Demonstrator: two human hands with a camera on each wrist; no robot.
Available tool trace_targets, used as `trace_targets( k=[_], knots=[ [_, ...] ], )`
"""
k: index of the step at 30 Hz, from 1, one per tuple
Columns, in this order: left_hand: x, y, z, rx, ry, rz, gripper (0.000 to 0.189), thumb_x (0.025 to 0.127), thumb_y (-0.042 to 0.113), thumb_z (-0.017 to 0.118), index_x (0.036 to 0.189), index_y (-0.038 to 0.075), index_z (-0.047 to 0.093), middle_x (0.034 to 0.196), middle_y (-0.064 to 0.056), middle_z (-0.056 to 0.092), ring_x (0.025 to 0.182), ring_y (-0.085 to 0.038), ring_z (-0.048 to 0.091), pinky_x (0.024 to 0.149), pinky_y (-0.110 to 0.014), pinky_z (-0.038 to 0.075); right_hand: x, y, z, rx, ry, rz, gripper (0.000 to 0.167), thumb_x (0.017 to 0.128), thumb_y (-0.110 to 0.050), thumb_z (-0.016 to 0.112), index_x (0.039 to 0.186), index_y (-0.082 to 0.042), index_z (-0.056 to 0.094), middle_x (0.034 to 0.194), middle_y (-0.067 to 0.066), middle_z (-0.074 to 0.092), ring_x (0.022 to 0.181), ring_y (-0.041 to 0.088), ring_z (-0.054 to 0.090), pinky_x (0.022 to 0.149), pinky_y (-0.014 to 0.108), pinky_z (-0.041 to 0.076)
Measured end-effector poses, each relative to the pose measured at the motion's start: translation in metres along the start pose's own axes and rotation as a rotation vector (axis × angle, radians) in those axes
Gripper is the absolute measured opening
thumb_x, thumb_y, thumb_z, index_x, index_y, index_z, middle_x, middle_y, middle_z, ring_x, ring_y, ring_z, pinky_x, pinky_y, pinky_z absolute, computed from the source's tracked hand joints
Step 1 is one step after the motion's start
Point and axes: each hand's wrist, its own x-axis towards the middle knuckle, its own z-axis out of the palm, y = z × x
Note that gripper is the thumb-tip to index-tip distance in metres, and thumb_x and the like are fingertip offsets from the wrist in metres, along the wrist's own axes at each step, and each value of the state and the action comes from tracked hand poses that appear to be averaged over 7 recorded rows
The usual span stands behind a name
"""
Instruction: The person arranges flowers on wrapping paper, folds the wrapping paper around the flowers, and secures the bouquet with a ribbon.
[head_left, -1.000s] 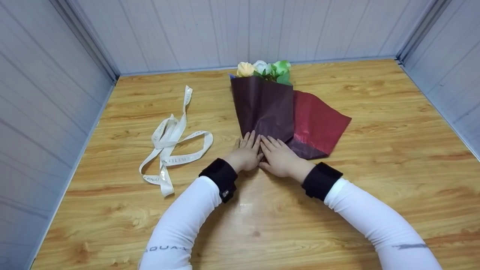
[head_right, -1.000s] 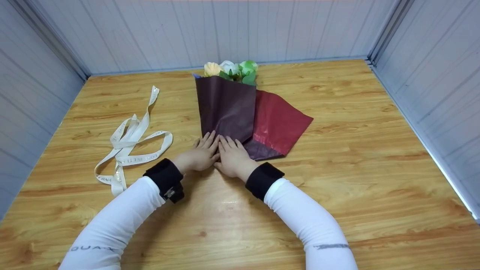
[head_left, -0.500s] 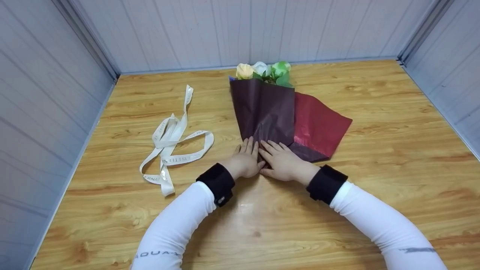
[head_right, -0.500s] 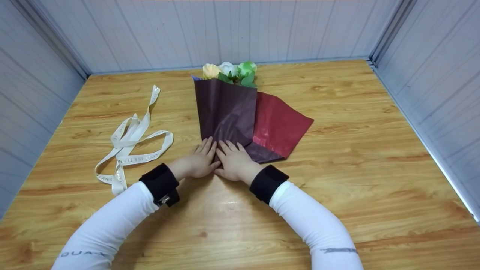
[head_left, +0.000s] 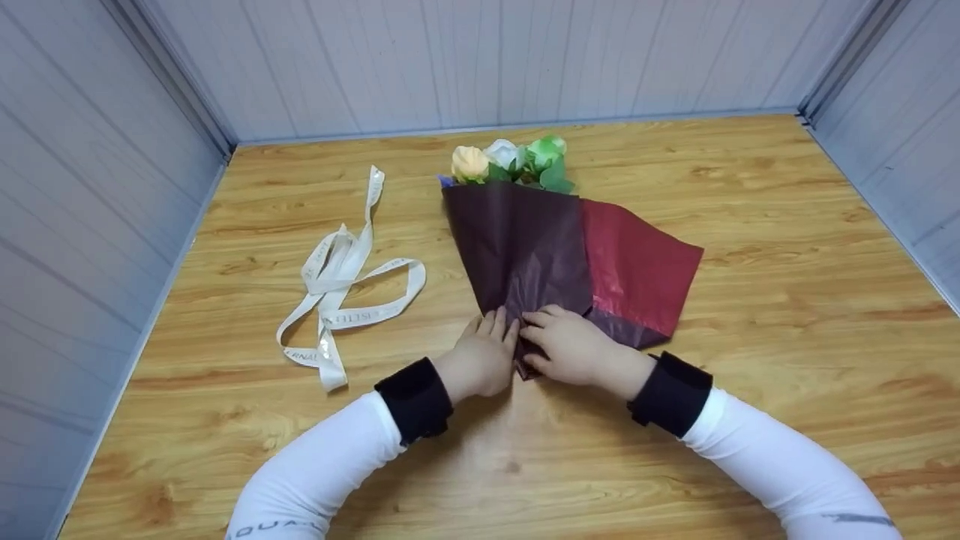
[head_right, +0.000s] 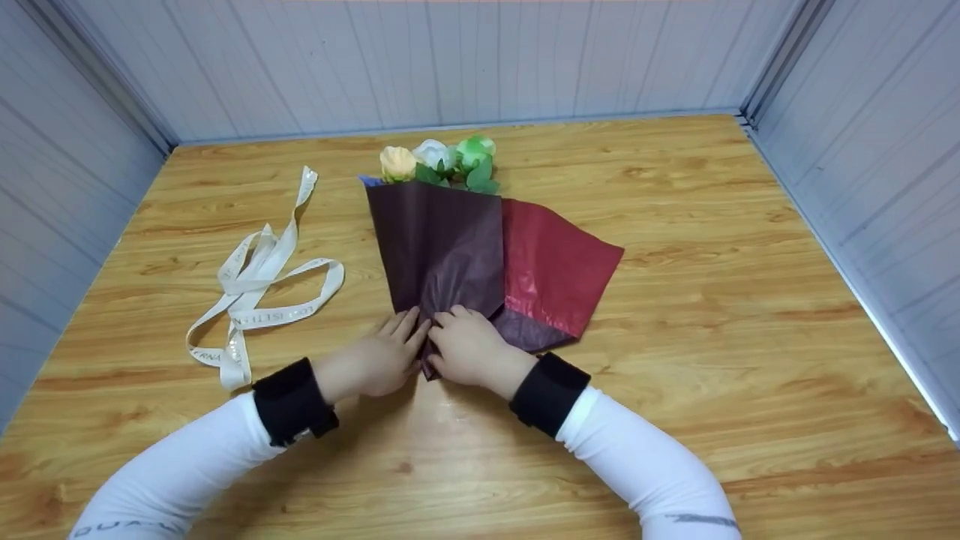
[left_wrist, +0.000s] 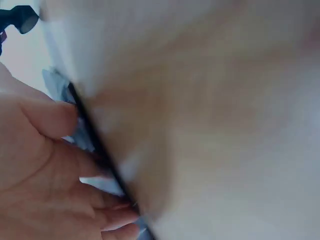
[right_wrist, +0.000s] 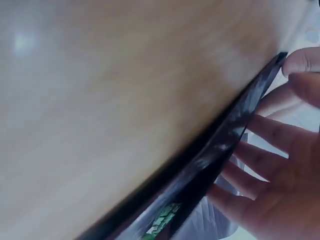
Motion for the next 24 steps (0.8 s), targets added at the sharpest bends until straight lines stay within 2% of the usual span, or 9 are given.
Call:
trace_targets(
  k=[2,4,7,9,12,15,18,20,24],
  knots=[
    [0.004,-0.004,-0.001,0.076,0.058,0.034,0.06,0.099,0.028,0.039,0.15,0.003,0.019,0.158,-0.017,0.013,0.146,-0.029,0.011,0.117,-0.043,0.013,0.002,0.0,0.001,-0.04,0.074,-0.025,0.03,0.081,-0.019,0.069,0.103,0.002,0.068,0.111,0.018,0.065,0.099,0.034,0.058,0.089,0.041,0.047],
    [0.012,-0.009,-0.003,0.13,0.121,0.079,0.061,0.098,0.026,0.042,0.15,0.002,0.019,0.158,-0.014,0.014,0.147,-0.028,0.009,0.118,-0.042,0.011,0.004,0.0,0.003,-0.068,0.115,-0.037,0.027,0.077,-0.018,0.073,0.097,0.0,0.068,0.104,0.016,0.066,0.092,0.032,0.059,0.084,0.039,0.048],
    [0.029,-0.017,-0.006,0.189,0.21,0.131,0.061,0.098,0.027,0.043,0.15,0.004,0.02,0.158,-0.011,0.014,0.147,-0.026,0.006,0.119,-0.04,0.009,0.005,-0.001,0.005,-0.091,0.127,-0.037,0.028,0.074,-0.019,0.075,0.094,-0.001,0.068,0.099,0.014,0.067,0.088,0.031,0.059,0.081,0.039,0.048],
    [0.041,-0.021,-0.009,0.211,0.224,0.129,0.06,0.099,0.028,0.042,0.15,0.005,0.019,0.159,-0.01,0.013,0.147,-0.024,0.005,0.119,-0.039,0.007,0.006,-0.002,0.007,-0.1,0.127,-0.035,0.029,0.074,-0.019,0.075,0.095,-0.001,0.068,0.1,0.015,0.067,0.089,0.031,0.059,0.081,0.04,0.049],
    [0.056,-0.024,-0.016,0.219,0.212,0.069,0.058,0.102,0.032,0.034,0.151,0.007,0.016,0.159,-0.009,0.01,0.147,-0.023,0.003,0.119,-0.037,0.004,0.005,-0.003,0.007,-0.113,0.132,-0.037,0.03,0.075,-0.019,0.073,0.097,0.0,0.069,0.104,0.018,0.067,0.093,0.033,0.06,0.084,0.04,0.049],
    [0.063,-0.025,-0.018,0.222,0.18,-0.039,0.06,0.103,0.039,0.027,0.152,0.007,0.013,0.159,-0.01,0.008,0.147,-0.023,0.003,0.119,-0.036,0.004,0.004,-0.003,0.006,-0.128,0.137,-0.054,0.032,0.076,-0.02,0.072,0.1,0.001,0.069,0.106,0.02,0.067,0.094,0.034,0.061,0.084,0.041,0.049],
    [0.063,-0.027,-0.016,0.236,0.151,-0.148,0.063,0.103,0.044,0.024,0.151,0.006,0.012,0.159,-0.01,0.009,0.147,-0.023,0.006,0.119,-0.038,0.004,0.004,-0.004,0.007,-0.12,0.134,-0.056,0.033,0.076,-0.02,0.071,0.101,0.001,0.068,0.107,0.02,0.067,0.093,0.033,0.06,0.083,0.041,0.049],
    [0.061,-0.028,-0.015,0.234,0.13,-0.196,0.064,0.102,0.045,0.023,0.151,0.005,0.012,0.158,-0.011,0.01,0.147,-0.024,0.007,0.119,-0.039,0.004,0.004,-0.004,0.007,-0.111,0.125,-0.043,0.034,0.077,-0.02,0.07,0.103,0.001,0.068,0.109,0.02,0.066,0.093,0.034,0.06,0.083,0.041,0.049],
    [0.057,-0.033,-0.015,0.171,0.093,-0.225,0.064,0.103,0.043,0.022,0.151,0.003,0.01,0.158,-0.013,0.009,0.147,-0.026,0.006,0.119,-0.04,0.004,0.003,-0.005,0.008,-0.1,0.11,-0.022,0.034,0.077,-0.02,0.07,0.104,0.001,0.067,0.112,0.021,0.065,0.097,0.035,0.06,0.085,0.043,0.05]
  ],
)
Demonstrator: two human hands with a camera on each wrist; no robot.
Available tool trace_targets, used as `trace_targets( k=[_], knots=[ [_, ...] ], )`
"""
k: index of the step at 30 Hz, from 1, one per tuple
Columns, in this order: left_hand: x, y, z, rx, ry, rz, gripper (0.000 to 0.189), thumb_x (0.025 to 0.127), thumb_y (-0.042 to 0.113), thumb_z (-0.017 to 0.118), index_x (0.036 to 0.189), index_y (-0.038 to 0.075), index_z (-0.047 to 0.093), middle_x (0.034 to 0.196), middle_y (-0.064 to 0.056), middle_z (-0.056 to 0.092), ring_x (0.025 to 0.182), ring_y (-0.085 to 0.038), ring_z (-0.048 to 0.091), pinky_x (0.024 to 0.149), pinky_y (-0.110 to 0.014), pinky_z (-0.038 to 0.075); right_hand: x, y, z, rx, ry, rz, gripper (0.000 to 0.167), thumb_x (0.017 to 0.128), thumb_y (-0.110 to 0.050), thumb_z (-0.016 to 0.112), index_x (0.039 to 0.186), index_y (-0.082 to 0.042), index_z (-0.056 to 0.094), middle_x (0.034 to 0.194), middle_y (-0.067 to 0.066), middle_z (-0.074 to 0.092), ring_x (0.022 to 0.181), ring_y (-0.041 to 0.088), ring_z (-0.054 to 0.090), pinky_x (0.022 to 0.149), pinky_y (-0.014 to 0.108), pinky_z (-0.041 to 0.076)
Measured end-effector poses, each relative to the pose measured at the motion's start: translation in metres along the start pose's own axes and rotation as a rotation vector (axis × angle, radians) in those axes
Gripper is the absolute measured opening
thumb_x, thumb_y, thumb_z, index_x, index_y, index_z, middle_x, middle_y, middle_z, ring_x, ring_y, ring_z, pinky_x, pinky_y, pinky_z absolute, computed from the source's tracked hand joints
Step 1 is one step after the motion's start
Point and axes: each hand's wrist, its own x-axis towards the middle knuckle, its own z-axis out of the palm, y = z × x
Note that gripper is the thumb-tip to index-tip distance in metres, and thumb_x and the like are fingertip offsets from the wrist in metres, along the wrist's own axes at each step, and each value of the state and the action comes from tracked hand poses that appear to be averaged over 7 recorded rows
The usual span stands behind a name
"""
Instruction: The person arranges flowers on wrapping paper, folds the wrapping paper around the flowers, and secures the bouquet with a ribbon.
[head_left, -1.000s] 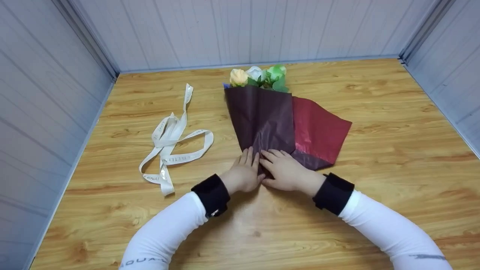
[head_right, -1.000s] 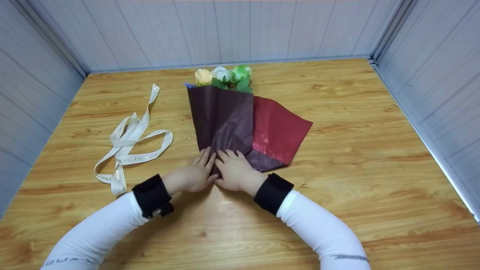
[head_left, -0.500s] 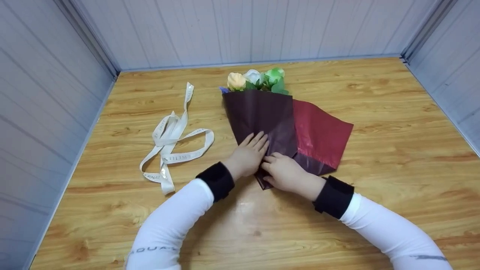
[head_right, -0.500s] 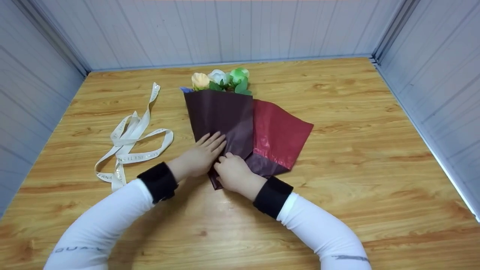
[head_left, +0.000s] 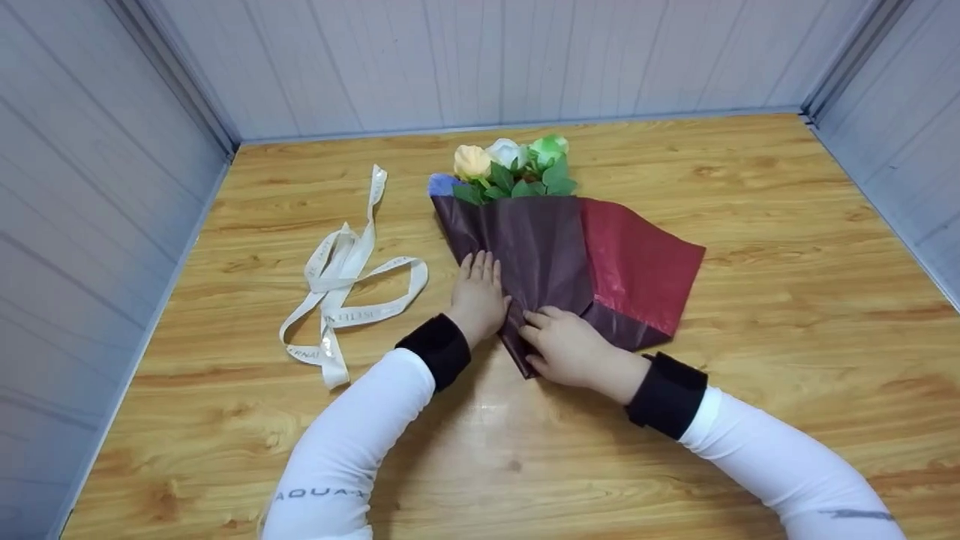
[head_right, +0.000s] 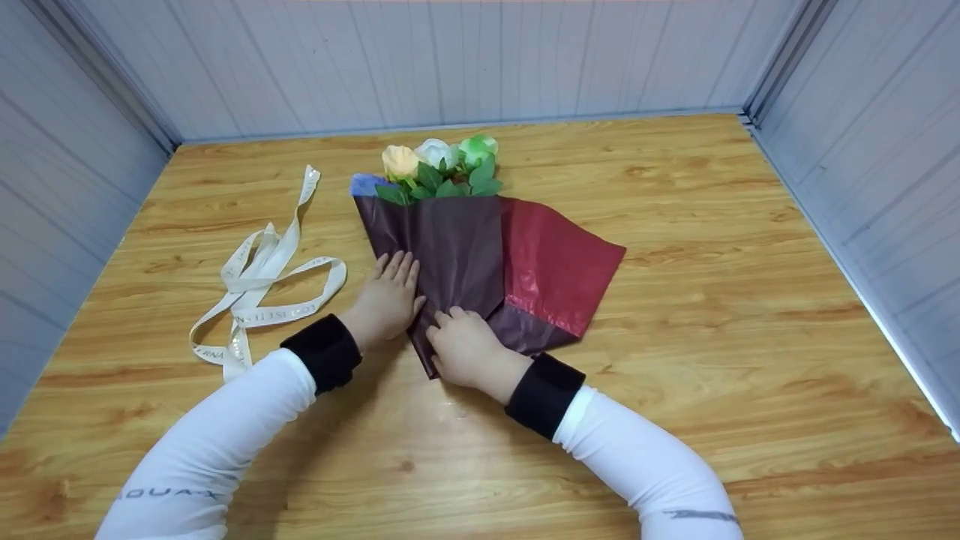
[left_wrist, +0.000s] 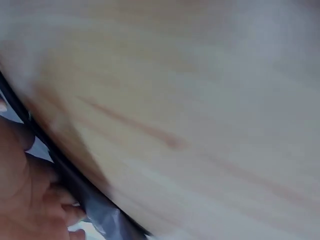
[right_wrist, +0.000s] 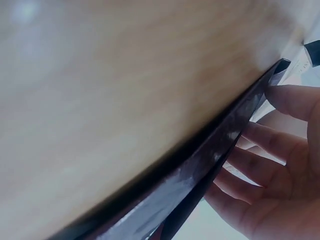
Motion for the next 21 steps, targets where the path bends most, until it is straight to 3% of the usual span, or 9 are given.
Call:
trace_targets(
  k=[9,21],
  knots=[
    [0.005,-0.02,0.007,-0.337,-0.057,-0.018,0.07,0.102,0.047,0.023,0.151,0.001,0.002,0.158,-0.02,-0.001,0.146,-0.031,0.0,0.119,-0.041,0.005,-0.002,0.0,-0.002,0.008,-0.029,0.018,0.033,0.079,-0.02,0.069,0.104,0.001,0.067,0.116,0.023,0.063,0.103,0.037,0.059,0.089,0.044,0.049],
    [0.031,-0.05,0.005,-0.497,-0.032,-0.148,0.077,0.101,0.051,0.022,0.149,-0.003,0.0,0.157,-0.022,-0.003,0.146,-0.034,-0.003,0.118,-0.044,0.006,-0.003,-0.001,-0.002,0.019,-0.057,0.035,0.035,0.081,-0.02,0.067,0.108,0.001,0.066,0.12,0.024,0.061,0.107,0.039,0.058,0.092,0.047,0.047]
  ],
)
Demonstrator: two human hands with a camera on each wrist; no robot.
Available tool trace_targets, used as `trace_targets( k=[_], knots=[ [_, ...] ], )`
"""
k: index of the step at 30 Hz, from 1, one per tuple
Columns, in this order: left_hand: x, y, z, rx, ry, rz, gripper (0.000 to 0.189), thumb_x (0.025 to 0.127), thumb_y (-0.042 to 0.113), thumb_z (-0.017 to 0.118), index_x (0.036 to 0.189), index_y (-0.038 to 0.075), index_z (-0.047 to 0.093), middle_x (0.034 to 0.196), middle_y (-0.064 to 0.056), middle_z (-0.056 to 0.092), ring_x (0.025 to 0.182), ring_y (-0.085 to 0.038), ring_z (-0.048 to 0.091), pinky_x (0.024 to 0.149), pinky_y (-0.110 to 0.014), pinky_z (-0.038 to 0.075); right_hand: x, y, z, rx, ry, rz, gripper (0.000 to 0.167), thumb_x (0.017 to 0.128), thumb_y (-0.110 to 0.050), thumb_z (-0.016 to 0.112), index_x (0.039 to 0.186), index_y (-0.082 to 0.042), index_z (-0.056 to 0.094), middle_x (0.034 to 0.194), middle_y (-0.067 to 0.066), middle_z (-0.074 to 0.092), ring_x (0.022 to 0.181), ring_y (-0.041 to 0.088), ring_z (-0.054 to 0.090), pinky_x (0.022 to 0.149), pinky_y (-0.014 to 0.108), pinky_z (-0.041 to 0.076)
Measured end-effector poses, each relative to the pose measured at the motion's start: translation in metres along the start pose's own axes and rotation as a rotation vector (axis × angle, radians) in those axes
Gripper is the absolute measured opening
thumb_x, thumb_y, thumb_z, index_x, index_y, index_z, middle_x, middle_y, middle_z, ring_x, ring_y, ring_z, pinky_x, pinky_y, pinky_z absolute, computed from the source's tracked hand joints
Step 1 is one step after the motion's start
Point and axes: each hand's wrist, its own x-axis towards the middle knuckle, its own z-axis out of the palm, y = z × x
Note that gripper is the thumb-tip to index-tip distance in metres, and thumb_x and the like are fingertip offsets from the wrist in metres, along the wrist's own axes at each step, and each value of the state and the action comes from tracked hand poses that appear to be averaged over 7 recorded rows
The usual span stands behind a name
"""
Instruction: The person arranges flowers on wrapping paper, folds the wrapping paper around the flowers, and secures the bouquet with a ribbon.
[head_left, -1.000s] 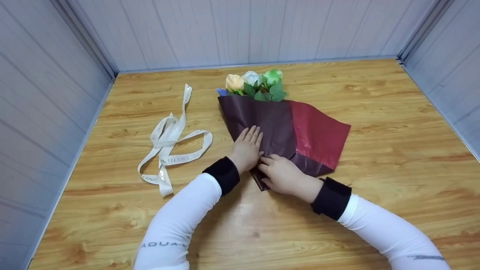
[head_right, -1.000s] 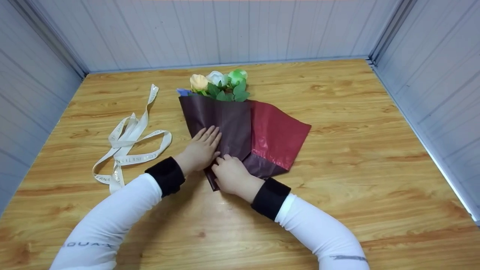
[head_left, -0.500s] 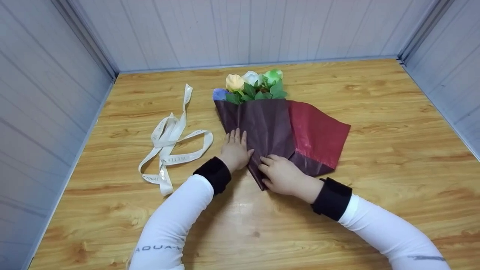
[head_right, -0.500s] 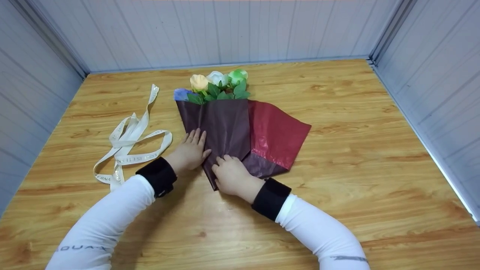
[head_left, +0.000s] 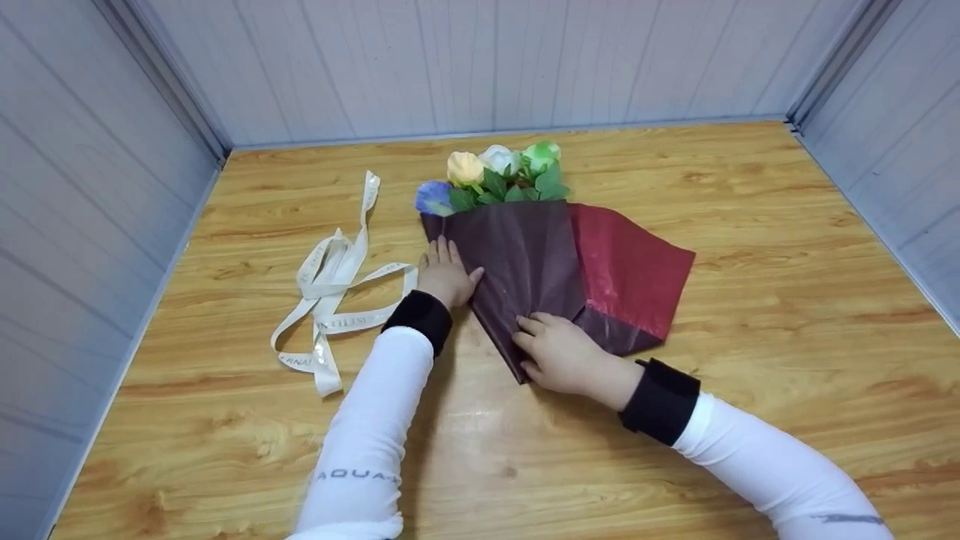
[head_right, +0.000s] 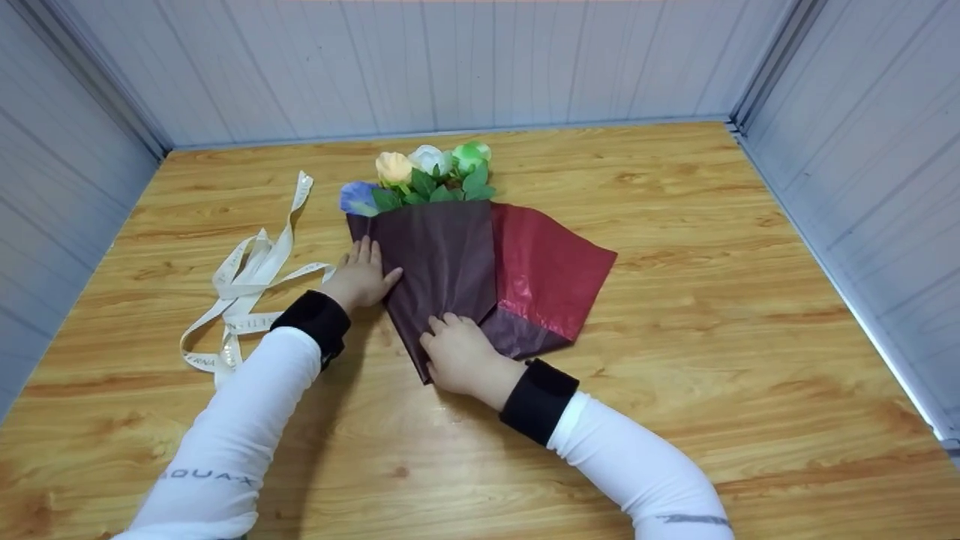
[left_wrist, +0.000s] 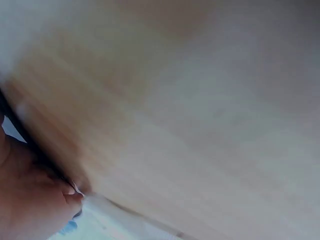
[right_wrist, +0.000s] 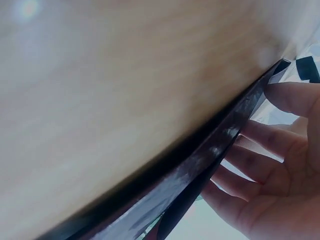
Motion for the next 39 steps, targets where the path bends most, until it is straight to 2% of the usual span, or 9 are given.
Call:
trace_targets(
  k=[5,10,13,16,20,26,34,36,39],
  knots=[
    [0.01,-0.006,-0.003,-0.052,0.008,-0.054,0.076,0.101,0.051,0.024,0.149,-0.002,0.0,0.158,-0.02,-0.004,0.146,-0.031,-0.004,0.118,-0.044,0.004,0.0,0.0,0.002,0.007,0.017,-0.012,0.034,0.08,-0.019,0.068,0.107,0.001,0.067,0.119,0.024,0.062,0.106,0.039,0.058,0.092,0.046,0.047],
    [0.032,-0.011,-0.001,-0.059,0.013,-0.123,0.08,0.099,0.055,0.023,0.15,-0.001,-0.002,0.158,-0.019,-0.007,0.146,-0.031,-0.006,0.118,-0.047,0.002,-0.001,0.0,0.001,0.032,0.039,-0.018,0.034,0.079,-0.019,0.068,0.107,0.002,0.066,0.119,0.025,0.062,0.106,0.04,0.058,0.092,0.047,0.047],
    [0.036,-0.014,-0.004,-0.071,0.014,-0.15,0.08,0.099,0.055,0.024,0.15,-0.001,-0.001,0.157,-0.019,-0.007,0.146,-0.032,-0.006,0.117,-0.049,0.001,-0.001,0.003,0.005,0.034,0.067,-0.036,0.034,0.08,-0.018,0.066,0.107,0.002,0.066,0.119,0.025,0.061,0.106,0.039,0.058,0.092,0.046,0.047],
    [0.029,-0.016,-0.013,-0.102,0.001,-0.15,0.078,0.099,0.053,0.025,0.15,0.0,-0.001,0.157,-0.02,-0.007,0.146,-0.034,-0.006,0.117,-0.05,-0.001,-0.002,0.002,0.005,0.033,0.068,-0.042,0.034,0.08,-0.017,0.066,0.108,0.002,0.066,0.119,0.025,0.061,0.106,0.039,0.058,0.093,0.045,0.047],
    [0.02,-0.02,-0.019,-0.099,0.004,-0.118,0.076,0.1,0.052,0.024,0.151,0.001,0.0,0.157,-0.021,-0.007,0.146,-0.035,-0.004,0.117,-0.051,0.0,-0.002,0.0,0.001,0.011,0.034,-0.034,0.034,0.08,-0.016,0.067,0.108,0.003,0.066,0.119,0.025,0.061,0.107,0.039,0.058,0.093,0.044,0.047],
    [0.017,-0.024,-0.023,-0.072,0.02,-0.094,0.071,0.1,0.05,0.024,0.152,0.006,0.003,0.158,-0.018,-0.003,0.146,-0.032,0.001,0.116,-0.052,0.002,-0.001,0.001,-0.001,-0.008,0.009,-0.022,0.037,0.08,-0.018,0.068,0.111,0.002,0.066,0.121,0.024,0.061,0.109,0.037,0.059,0.095,0.043,0.046],
    [0.012,-0.019,-0.012,0.051,0.017,-0.105,0.067,0.102,0.045,0.019,0.151,0.004,-0.001,0.158,-0.019,-0.003,0.147,-0.03,-0.003,0.117,-0.047,-0.002,-0.001,-0.001,0.0,-0.01,-0.001,-0.042,0.038,0.08,-0.02,0.068,0.112,0.002,0.066,0.121,0.024,0.061,0.11,0.037,0.058,0.095,0.042,0.046],
    [0.008,-0.016,-0.007,0.077,-0.007,-0.077,0.068,0.102,0.046,0.018,0.151,0.004,-0.004,0.158,-0.019,-0.006,0.146,-0.03,-0.006,0.117,-0.046,-0.004,-0.001,0.0,-0.001,-0.011,0.003,-0.044,0.038,0.08,-0.02,0.069,0.111,0.002,0.066,0.12,0.024,0.062,0.109,0.037,0.058,0.095,0.042,0.046],
    [-0.001,-0.009,-0.001,0.114,-0.039,-0.002,0.069,0.102,0.047,0.016,0.151,0.005,-0.007,0.157,-0.019,-0.011,0.146,-0.03,-0.009,0.117,-0.045,-0.005,0.0,0.002,-0.002,-0.009,0.01,-0.041,0.038,0.079,-0.019,0.069,0.111,0.003,0.066,0.12,0.024,0.062,0.11,0.037,0.059,0.096,0.042,0.046]
  ],
)
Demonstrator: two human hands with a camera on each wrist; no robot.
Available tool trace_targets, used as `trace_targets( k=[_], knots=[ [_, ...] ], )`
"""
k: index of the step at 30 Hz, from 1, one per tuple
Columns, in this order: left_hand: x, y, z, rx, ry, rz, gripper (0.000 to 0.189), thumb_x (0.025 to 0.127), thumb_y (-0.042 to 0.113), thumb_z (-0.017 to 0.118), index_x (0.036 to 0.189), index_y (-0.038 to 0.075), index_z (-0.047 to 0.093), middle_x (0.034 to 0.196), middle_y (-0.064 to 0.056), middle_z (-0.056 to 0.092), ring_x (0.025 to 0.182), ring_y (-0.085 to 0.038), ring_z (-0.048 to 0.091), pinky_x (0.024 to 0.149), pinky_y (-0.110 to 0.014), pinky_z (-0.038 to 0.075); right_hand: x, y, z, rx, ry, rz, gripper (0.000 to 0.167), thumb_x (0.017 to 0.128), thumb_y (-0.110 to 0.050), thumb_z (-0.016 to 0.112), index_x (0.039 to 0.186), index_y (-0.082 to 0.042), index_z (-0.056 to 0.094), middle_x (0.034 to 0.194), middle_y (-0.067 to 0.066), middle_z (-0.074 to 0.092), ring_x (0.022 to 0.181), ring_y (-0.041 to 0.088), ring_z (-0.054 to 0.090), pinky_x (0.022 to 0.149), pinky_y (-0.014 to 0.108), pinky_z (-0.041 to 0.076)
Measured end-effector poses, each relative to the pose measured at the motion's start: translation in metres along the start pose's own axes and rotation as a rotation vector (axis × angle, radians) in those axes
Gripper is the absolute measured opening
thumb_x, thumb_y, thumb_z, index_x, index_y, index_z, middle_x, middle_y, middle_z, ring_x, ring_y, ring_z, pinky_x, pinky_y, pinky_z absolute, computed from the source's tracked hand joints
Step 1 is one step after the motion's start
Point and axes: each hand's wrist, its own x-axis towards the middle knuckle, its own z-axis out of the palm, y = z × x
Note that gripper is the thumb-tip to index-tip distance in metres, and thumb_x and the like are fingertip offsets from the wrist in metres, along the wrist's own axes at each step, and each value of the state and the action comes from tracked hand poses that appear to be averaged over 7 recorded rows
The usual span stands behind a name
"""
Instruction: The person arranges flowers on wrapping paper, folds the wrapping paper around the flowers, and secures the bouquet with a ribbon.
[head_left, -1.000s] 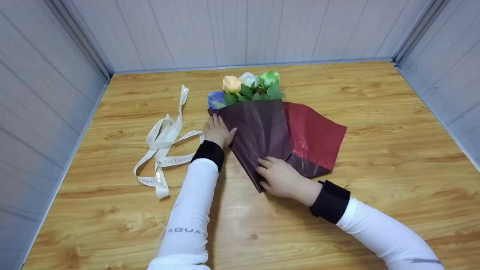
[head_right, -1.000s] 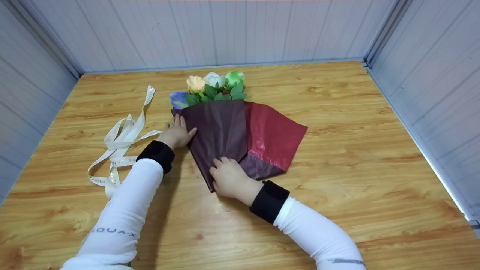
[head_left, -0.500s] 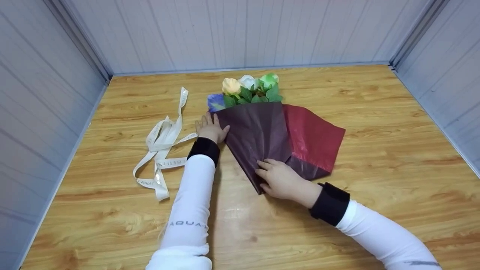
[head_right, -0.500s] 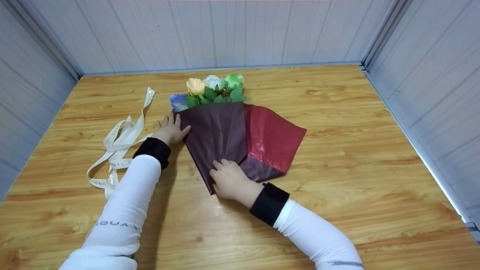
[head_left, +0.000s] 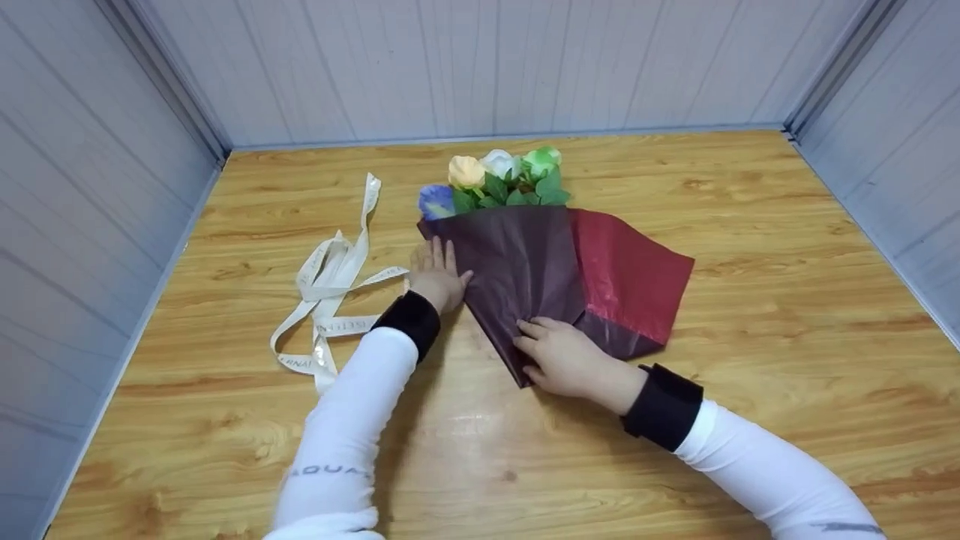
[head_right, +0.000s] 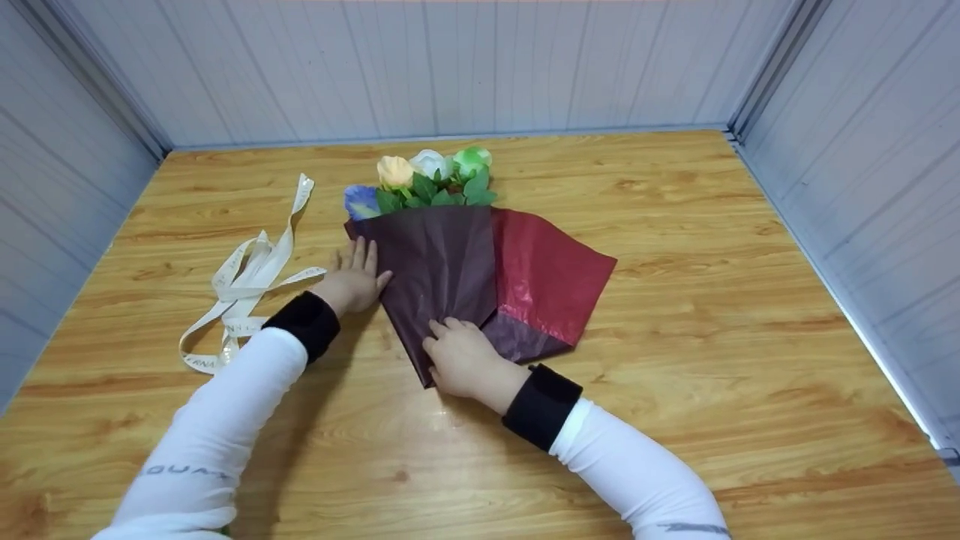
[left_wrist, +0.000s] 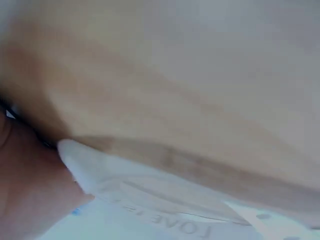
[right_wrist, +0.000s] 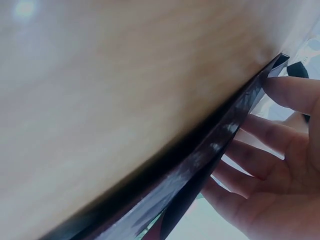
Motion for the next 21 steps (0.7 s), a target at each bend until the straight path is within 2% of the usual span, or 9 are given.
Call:
trace_targets(
  k=[6,10,13,15,17,21],
  knots=[
    [-0.035,0.024,0.022,0.15,-0.047,0.189,0.068,0.102,0.047,0.014,0.15,0.005,-0.01,0.156,-0.021,-0.014,0.145,-0.034,-0.011,0.117,-0.047,-0.002,0.0,0.0,0.0,0.059,-0.022,0.024,0.039,0.079,-0.016,0.068,0.113,0.005,0.065,0.122,0.027,0.059,0.112,0.04,0.057,0.098,0.044,0.044],
    [-0.06,0.04,0.035,0.186,-0.004,0.313,0.071,0.101,0.05,0.019,0.151,0.005,-0.004,0.157,-0.018,-0.01,0.146,-0.032,-0.007,0.118,-0.046,0.002,0.003,0.004,-0.003,0.158,-0.023,0.065,0.032,0.081,-0.009,0.063,0.109,0.006,0.066,0.122,0.025,0.06,0.114,0.037,0.057,0.099,0.043,0.044],
    [-0.074,0.049,0.042,0.206,0.041,0.405,0.076,0.099,0.054,0.024,0.151,0.003,0.003,0.158,-0.018,-0.005,0.146,-0.03,-0.002,0.118,-0.045,0.005,0.007,0.008,-0.003,0.266,0.034,0.116,0.02,0.083,-0.003,0.059,0.099,0.004,0.068,0.108,0.019,0.067,0.104,0.032,0.062,0.092,0.042,0.048],
    [-0.08,0.053,0.044,0.226,0.054,0.439,0.08,0.098,0.058,0.026,0.151,0.002,0.007,0.158,-0.018,-0.003,0.147,-0.03,-0.001,0.118,-0.044,0.007,0.012,0.011,-0.002,0.323,0.068,0.14,0.015,0.084,0.0,0.056,0.094,0.003,0.067,0.098,0.016,0.066,0.096,0.03,0.062,0.087,0.041,0.049],
    [-0.083,0.055,0.046,0.253,0.056,0.447,0.081,0.097,0.06,0.026,0.151,0.002,0.01,0.158,-0.018,-0.002,0.147,-0.029,-0.001,0.118,-0.043,0.008,0.017,0.015,0.0,0.351,0.076,0.158,0.016,0.085,-0.001,0.055,0.097,0.003,0.064,0.097,0.016,0.063,0.095,0.031,0.06,0.086,0.042,0.048],
    [-0.085,0.057,0.047,0.276,0.045,0.44,0.082,0.096,0.063,0.024,0.151,0.004,0.011,0.158,-0.018,-0.001,0.147,-0.029,-0.001,0.118,-0.043,0.008,0.028,0.027,0.005,0.364,-0.053,0.188,0.028,0.094,-0.013,0.051,0.114,0.006,0.055,0.13,0.026,0.051,0.123,0.039,0.047,0.105,0.048,0.036]
  ],
)
